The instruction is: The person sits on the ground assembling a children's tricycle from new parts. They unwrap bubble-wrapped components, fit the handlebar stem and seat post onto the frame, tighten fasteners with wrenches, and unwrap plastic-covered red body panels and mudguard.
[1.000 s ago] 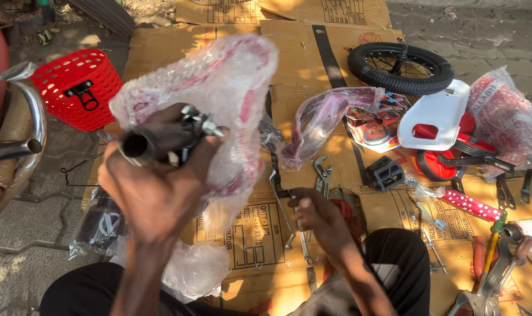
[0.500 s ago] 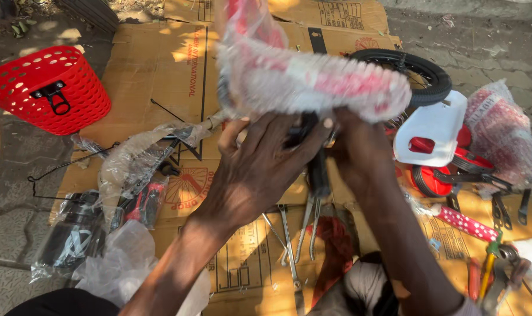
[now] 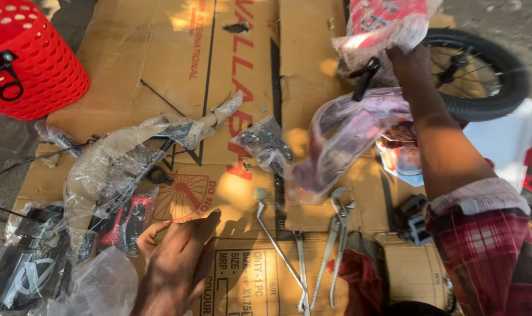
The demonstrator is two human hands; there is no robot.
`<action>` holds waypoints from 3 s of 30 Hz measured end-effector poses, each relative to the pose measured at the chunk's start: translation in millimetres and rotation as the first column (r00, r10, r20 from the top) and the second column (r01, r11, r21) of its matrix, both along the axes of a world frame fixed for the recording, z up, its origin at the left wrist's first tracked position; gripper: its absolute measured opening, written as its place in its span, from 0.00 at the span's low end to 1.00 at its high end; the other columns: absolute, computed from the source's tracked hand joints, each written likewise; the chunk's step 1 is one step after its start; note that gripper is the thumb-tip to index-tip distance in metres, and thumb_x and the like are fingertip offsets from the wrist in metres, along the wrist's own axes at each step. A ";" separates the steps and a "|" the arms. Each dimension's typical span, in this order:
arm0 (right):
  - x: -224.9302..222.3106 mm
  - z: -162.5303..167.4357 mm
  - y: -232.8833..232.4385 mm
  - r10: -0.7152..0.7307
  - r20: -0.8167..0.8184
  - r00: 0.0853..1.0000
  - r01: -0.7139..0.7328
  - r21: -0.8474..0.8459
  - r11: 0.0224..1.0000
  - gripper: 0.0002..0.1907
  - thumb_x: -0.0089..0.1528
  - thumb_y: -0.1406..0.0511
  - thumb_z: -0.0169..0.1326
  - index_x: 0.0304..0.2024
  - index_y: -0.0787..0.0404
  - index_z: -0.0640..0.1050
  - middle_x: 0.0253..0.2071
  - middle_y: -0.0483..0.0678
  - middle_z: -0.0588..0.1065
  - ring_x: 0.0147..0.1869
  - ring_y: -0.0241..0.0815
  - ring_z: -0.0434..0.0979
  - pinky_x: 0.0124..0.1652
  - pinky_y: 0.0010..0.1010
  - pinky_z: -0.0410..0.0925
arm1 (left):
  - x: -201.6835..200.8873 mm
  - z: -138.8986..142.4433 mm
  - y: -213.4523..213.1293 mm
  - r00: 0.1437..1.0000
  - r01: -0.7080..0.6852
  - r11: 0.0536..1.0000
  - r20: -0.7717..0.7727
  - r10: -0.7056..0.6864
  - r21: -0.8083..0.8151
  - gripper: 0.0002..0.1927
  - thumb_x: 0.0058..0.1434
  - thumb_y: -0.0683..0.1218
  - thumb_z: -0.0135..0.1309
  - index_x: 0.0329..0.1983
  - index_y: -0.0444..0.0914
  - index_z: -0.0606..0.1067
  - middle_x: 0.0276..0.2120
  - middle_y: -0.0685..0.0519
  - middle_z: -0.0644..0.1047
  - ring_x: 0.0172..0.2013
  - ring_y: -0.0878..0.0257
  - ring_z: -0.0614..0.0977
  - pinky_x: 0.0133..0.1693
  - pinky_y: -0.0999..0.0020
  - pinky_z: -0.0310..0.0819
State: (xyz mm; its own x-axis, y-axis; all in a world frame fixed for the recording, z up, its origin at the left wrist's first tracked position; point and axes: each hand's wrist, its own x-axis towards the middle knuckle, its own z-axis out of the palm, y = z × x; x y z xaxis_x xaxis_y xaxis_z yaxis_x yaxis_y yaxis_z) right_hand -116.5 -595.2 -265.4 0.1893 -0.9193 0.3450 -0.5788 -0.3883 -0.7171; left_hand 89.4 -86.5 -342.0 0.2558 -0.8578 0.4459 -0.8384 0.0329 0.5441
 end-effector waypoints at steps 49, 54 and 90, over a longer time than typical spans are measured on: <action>-0.6 -101.0 479.8 -0.026 0.276 0.961 -0.132 0.538 0.833 0.27 0.52 0.72 0.56 0.56 0.61 0.75 0.49 0.50 0.78 0.42 0.44 0.79 0.39 0.39 0.71 | 11.0 18.5 48.5 -0.258 -0.022 0.981 -0.947 -0.192 -0.193 0.30 0.58 0.42 0.49 0.66 0.36 0.63 0.46 0.46 0.79 0.41 0.58 0.82 0.44 0.60 0.80; -9.7 -87.9 474.5 0.130 0.126 0.983 -0.163 0.304 0.939 0.17 0.66 0.62 0.56 0.55 0.63 0.78 0.49 0.50 0.78 0.49 0.40 0.78 0.46 0.33 0.71 | 2.5 44.4 56.4 0.075 -0.127 0.984 -0.990 -0.115 -0.124 0.41 0.54 0.44 0.53 0.73 0.43 0.57 0.55 0.49 0.72 0.47 0.61 0.76 0.46 0.62 0.75; -133.6 11.3 497.7 0.141 0.067 0.988 -0.140 -0.028 0.990 0.13 0.61 0.75 0.57 0.47 0.61 0.79 0.42 0.51 0.79 0.46 0.41 0.82 0.45 0.32 0.73 | 1.0 84.8 75.0 -0.002 -0.087 0.945 -0.949 -0.316 -0.315 0.23 0.66 0.41 0.51 0.64 0.34 0.65 0.47 0.45 0.79 0.43 0.53 0.82 0.48 0.55 0.78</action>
State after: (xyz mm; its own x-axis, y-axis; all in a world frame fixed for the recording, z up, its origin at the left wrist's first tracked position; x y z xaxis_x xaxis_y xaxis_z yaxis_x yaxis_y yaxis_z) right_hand -250.0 -97.5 -254.1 0.2912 -0.8770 0.3822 -0.4674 -0.4790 -0.7430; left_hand 90.5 -11.6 -257.2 0.5183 -0.8551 0.0143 0.5408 0.3407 0.7691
